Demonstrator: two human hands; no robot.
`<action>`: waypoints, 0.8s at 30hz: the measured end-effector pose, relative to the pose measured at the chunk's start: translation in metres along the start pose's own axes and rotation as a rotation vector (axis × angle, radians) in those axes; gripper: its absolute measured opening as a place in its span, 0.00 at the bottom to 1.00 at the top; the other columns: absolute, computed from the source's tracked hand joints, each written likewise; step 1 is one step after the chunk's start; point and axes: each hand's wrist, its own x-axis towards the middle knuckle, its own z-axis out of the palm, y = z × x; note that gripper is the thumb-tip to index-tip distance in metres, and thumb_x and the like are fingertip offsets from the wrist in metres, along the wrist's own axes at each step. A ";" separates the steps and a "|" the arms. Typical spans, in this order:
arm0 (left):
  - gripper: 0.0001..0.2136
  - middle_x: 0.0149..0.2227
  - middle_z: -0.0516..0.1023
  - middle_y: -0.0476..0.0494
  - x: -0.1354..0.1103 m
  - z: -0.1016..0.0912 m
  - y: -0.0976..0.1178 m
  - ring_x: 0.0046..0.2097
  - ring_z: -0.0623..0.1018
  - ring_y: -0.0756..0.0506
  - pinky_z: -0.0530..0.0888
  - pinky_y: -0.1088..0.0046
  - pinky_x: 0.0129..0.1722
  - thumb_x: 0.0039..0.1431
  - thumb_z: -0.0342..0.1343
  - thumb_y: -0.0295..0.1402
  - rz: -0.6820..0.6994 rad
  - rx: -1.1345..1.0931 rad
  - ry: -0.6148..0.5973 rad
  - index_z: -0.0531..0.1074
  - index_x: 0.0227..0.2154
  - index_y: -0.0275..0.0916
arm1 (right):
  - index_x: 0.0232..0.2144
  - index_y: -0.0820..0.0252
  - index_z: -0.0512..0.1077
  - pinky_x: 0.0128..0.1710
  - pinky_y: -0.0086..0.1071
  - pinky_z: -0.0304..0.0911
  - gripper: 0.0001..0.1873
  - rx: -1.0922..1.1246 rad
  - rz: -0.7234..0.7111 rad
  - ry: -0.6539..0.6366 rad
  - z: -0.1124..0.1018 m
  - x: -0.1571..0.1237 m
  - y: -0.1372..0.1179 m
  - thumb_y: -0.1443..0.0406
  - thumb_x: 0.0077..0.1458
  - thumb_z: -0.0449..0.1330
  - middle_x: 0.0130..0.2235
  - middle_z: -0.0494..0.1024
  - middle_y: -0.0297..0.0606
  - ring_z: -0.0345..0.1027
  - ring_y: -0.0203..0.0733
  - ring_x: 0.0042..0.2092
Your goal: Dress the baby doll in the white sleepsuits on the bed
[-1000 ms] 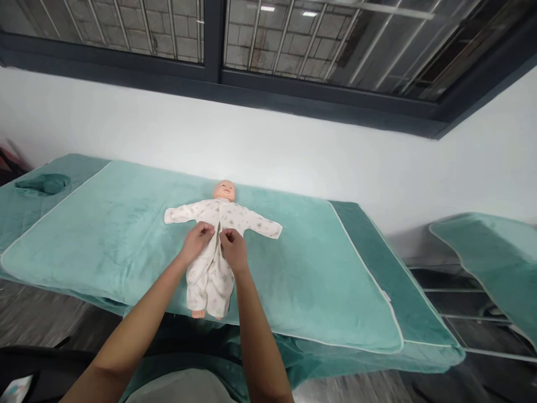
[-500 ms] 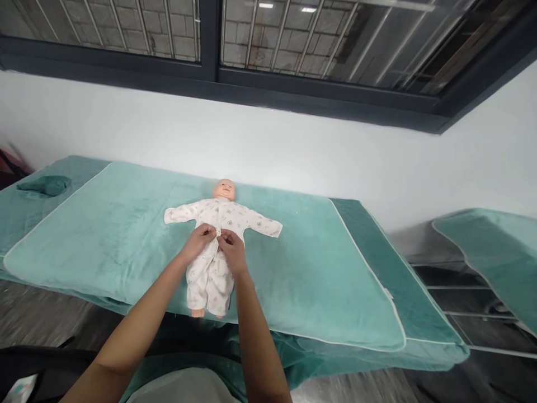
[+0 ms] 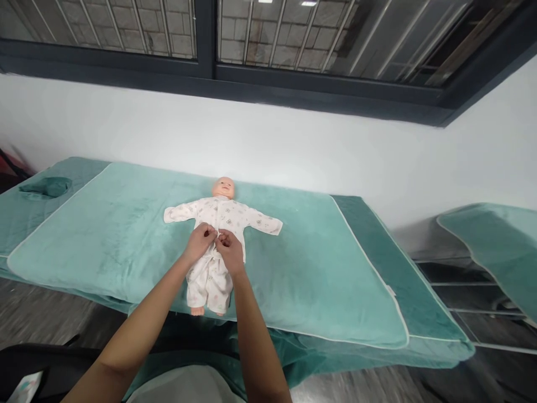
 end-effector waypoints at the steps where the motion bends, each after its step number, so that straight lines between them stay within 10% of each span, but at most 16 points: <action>1: 0.07 0.31 0.73 0.49 0.000 -0.001 0.000 0.35 0.73 0.47 0.68 0.70 0.38 0.59 0.56 0.33 -0.004 0.006 -0.020 0.71 0.25 0.40 | 0.47 0.58 0.73 0.31 0.30 0.63 0.23 -0.016 -0.002 -0.007 0.000 0.000 0.000 0.56 0.50 0.64 0.31 0.70 0.30 0.62 0.35 0.30; 10: 0.07 0.34 0.72 0.48 0.000 0.001 -0.002 0.37 0.73 0.48 0.67 0.72 0.39 0.59 0.56 0.35 0.009 0.069 -0.078 0.72 0.27 0.39 | 0.48 0.55 0.71 0.32 0.31 0.60 0.18 -0.376 -0.142 0.016 0.003 -0.001 0.008 0.59 0.54 0.58 0.27 0.69 0.27 0.64 0.38 0.29; 24: 0.14 0.25 0.69 0.50 0.007 -0.020 -0.010 0.31 0.69 0.48 0.63 0.71 0.32 0.58 0.52 0.40 -0.097 -0.058 -0.307 0.68 0.22 0.38 | 0.49 0.54 0.69 0.33 0.32 0.66 0.22 -0.028 -0.081 -0.079 0.001 -0.004 0.005 0.56 0.53 0.65 0.32 0.74 0.30 0.67 0.37 0.31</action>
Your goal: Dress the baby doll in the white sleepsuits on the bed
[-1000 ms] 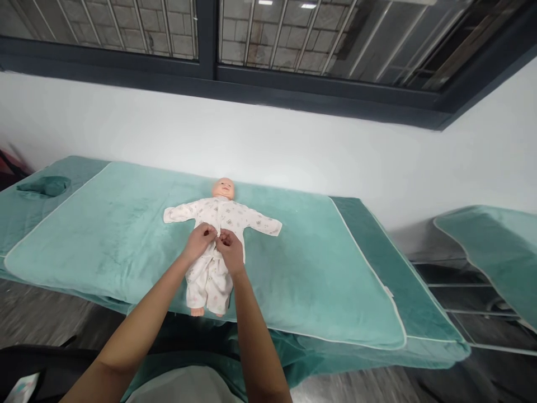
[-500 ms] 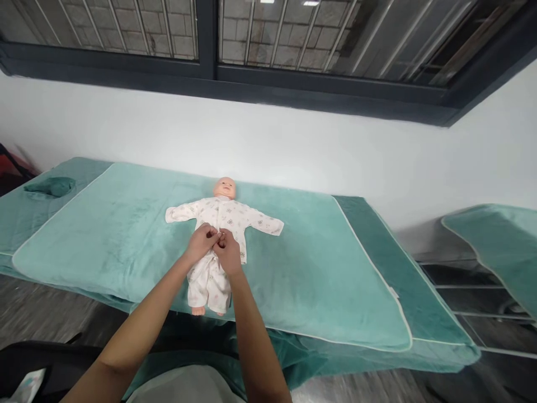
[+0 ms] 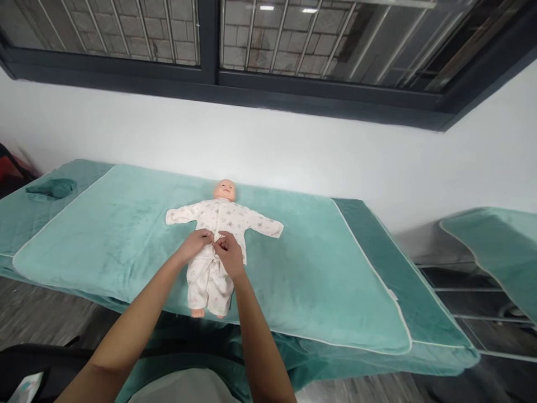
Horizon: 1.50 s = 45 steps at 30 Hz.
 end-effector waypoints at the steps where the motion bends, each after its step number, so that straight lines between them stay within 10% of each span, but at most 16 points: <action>1: 0.13 0.24 0.70 0.50 0.000 -0.004 -0.001 0.31 0.69 0.48 0.63 0.71 0.32 0.58 0.52 0.40 -0.022 0.034 -0.028 0.70 0.22 0.38 | 0.49 0.54 0.69 0.35 0.33 0.67 0.21 0.030 -0.003 0.002 -0.004 0.000 0.000 0.56 0.54 0.64 0.33 0.74 0.31 0.68 0.37 0.32; 6: 0.12 0.41 0.78 0.42 0.005 -0.041 -0.026 0.40 0.76 0.44 0.70 0.70 0.40 0.62 0.50 0.35 -0.016 0.353 0.241 0.77 0.41 0.38 | 0.48 0.57 0.69 0.45 0.38 0.70 0.21 -0.247 -0.074 0.349 -0.063 0.017 0.011 0.53 0.57 0.59 0.46 0.76 0.41 0.72 0.42 0.45; 10: 0.26 0.62 0.66 0.32 0.014 -0.083 -0.072 0.57 0.70 0.34 0.69 0.57 0.52 0.63 0.53 0.34 -0.098 0.816 0.516 0.64 0.64 0.42 | 0.57 0.66 0.64 0.56 0.42 0.63 0.33 -0.615 -0.014 0.695 -0.141 0.044 0.025 0.53 0.55 0.58 0.59 0.66 0.57 0.62 0.51 0.58; 14: 0.26 0.60 0.67 0.30 0.023 -0.101 -0.106 0.59 0.67 0.30 0.67 0.51 0.55 0.67 0.50 0.42 -0.155 0.898 0.484 0.63 0.66 0.43 | 0.53 0.65 0.71 0.55 0.44 0.61 0.28 -0.801 0.146 0.625 -0.185 0.069 0.038 0.52 0.56 0.58 0.52 0.74 0.54 0.67 0.53 0.53; 24: 0.25 0.59 0.68 0.31 0.042 -0.124 -0.115 0.57 0.70 0.34 0.71 0.60 0.49 0.68 0.44 0.33 -0.176 0.932 0.397 0.59 0.67 0.38 | 0.49 0.57 0.77 0.45 0.34 0.61 0.20 -1.076 0.200 0.403 -0.212 0.108 0.045 0.55 0.65 0.52 0.49 0.79 0.45 0.71 0.46 0.46; 39: 0.21 0.54 0.76 0.35 0.040 -0.143 -0.137 0.55 0.74 0.38 0.71 0.64 0.50 0.72 0.38 0.38 -0.242 0.690 0.738 0.66 0.60 0.38 | 0.50 0.62 0.73 0.42 0.35 0.55 0.19 -1.018 0.009 0.622 -0.214 0.110 0.049 0.61 0.63 0.49 0.49 0.74 0.49 0.64 0.44 0.44; 45: 0.19 0.41 0.81 0.35 0.040 -0.142 -0.137 0.48 0.77 0.36 0.68 0.61 0.50 0.65 0.48 0.38 -0.254 0.758 0.686 0.72 0.54 0.37 | 0.50 0.63 0.72 0.53 0.36 0.54 0.21 -1.011 -0.129 0.522 -0.207 0.104 0.039 0.70 0.58 0.47 0.56 0.72 0.53 0.60 0.43 0.55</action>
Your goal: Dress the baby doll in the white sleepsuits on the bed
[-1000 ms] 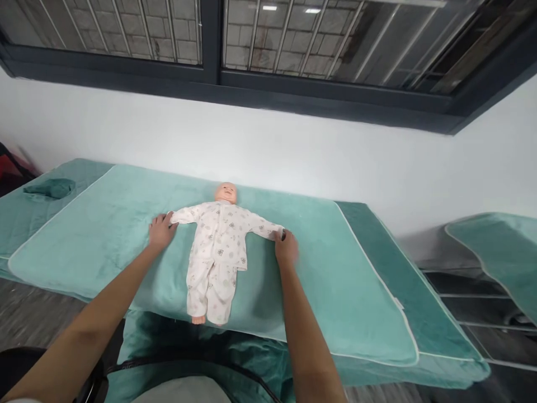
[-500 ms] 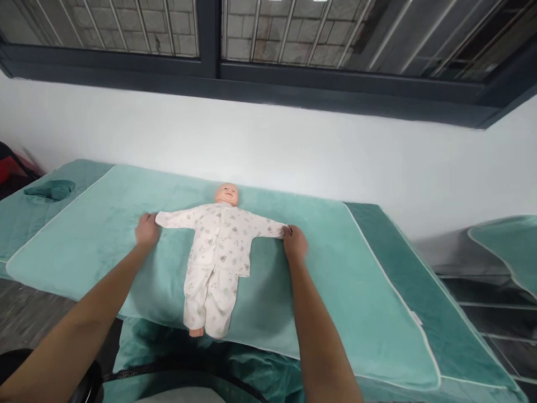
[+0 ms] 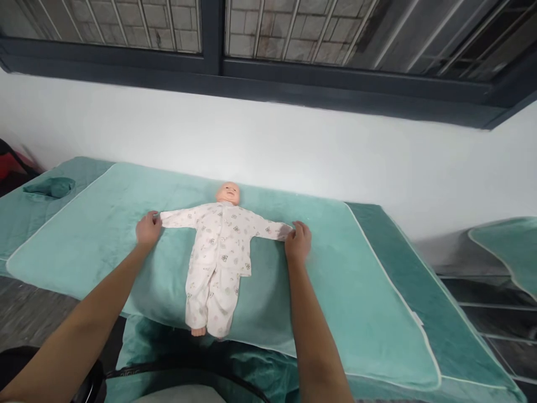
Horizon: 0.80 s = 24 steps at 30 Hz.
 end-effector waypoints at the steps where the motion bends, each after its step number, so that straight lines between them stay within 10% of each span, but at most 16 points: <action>1: 0.18 0.41 0.80 0.34 0.000 0.000 0.001 0.48 0.77 0.36 0.68 0.61 0.49 0.65 0.48 0.36 -0.003 0.024 -0.001 0.73 0.52 0.36 | 0.47 0.62 0.74 0.55 0.37 0.54 0.19 0.017 -0.039 -0.042 0.000 -0.001 -0.003 0.70 0.58 0.48 0.54 0.73 0.52 0.61 0.44 0.55; 8: 0.16 0.44 0.79 0.32 -0.006 -0.011 0.006 0.49 0.76 0.36 0.68 0.62 0.48 0.66 0.44 0.33 0.024 0.027 0.016 0.75 0.47 0.36 | 0.47 0.63 0.74 0.57 0.42 0.57 0.20 0.109 0.035 -0.036 -0.014 -0.031 -0.010 0.65 0.59 0.47 0.51 0.76 0.55 0.64 0.48 0.54; 13: 0.17 0.46 0.78 0.36 -0.043 -0.024 0.010 0.50 0.76 0.40 0.70 0.65 0.50 0.67 0.41 0.35 0.099 -0.115 0.055 0.73 0.48 0.37 | 0.48 0.59 0.73 0.53 0.45 0.65 0.19 0.312 0.004 0.004 -0.040 -0.122 -0.027 0.57 0.61 0.52 0.52 0.75 0.51 0.68 0.51 0.54; 18: 0.14 0.41 0.78 0.40 -0.143 -0.038 0.015 0.42 0.77 0.43 0.73 0.66 0.45 0.67 0.44 0.39 0.093 -0.444 0.012 0.73 0.42 0.40 | 0.43 0.49 0.75 0.50 0.51 0.71 0.11 0.584 0.130 -0.237 -0.059 -0.260 -0.072 0.55 0.61 0.58 0.46 0.79 0.43 0.74 0.53 0.48; 24: 0.11 0.40 0.77 0.42 -0.282 -0.052 0.026 0.40 0.77 0.43 0.77 0.64 0.41 0.60 0.52 0.34 0.219 -0.660 -0.522 0.75 0.44 0.46 | 0.54 0.39 0.72 0.48 0.54 0.76 0.20 0.588 0.009 -0.346 -0.076 -0.339 -0.114 0.61 0.59 0.60 0.57 0.73 0.43 0.71 0.57 0.57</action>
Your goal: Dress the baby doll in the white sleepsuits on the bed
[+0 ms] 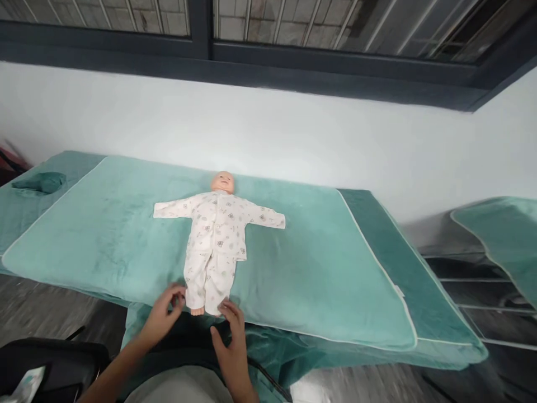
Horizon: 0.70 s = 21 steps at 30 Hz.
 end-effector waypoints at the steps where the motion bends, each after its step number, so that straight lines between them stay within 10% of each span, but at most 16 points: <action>1: 0.16 0.45 0.77 0.40 -0.011 0.009 0.003 0.44 0.78 0.41 0.78 0.62 0.45 0.59 0.54 0.32 0.004 -0.008 -0.035 0.74 0.50 0.48 | 0.56 0.38 0.70 0.50 0.56 0.75 0.23 -0.065 -0.042 0.004 0.001 0.000 -0.003 0.63 0.59 0.60 0.58 0.72 0.43 0.70 0.58 0.58; 4: 0.26 0.54 0.73 0.37 -0.027 0.027 0.009 0.55 0.76 0.37 0.76 0.56 0.54 0.57 0.57 0.31 0.012 0.025 -0.006 0.70 0.59 0.53 | 0.62 0.34 0.65 0.56 0.63 0.69 0.32 -0.258 -0.194 -0.056 0.001 0.014 -0.011 0.67 0.58 0.59 0.62 0.68 0.42 0.65 0.59 0.62; 11: 0.14 0.46 0.75 0.40 -0.024 0.033 0.024 0.48 0.78 0.39 0.76 0.57 0.51 0.64 0.56 0.40 0.106 0.119 0.136 0.77 0.51 0.59 | 0.52 0.43 0.73 0.62 0.67 0.58 0.23 -0.385 -0.282 -0.178 0.013 0.057 -0.035 0.71 0.57 0.59 0.66 0.64 0.39 0.55 0.60 0.67; 21: 0.13 0.38 0.78 0.42 -0.045 0.013 0.032 0.41 0.79 0.40 0.78 0.59 0.43 0.65 0.51 0.38 0.068 -0.082 0.175 0.79 0.44 0.57 | 0.50 0.39 0.73 0.61 0.69 0.59 0.25 -0.293 -0.368 -0.128 0.017 0.030 -0.048 0.73 0.55 0.55 0.59 0.71 0.39 0.59 0.58 0.64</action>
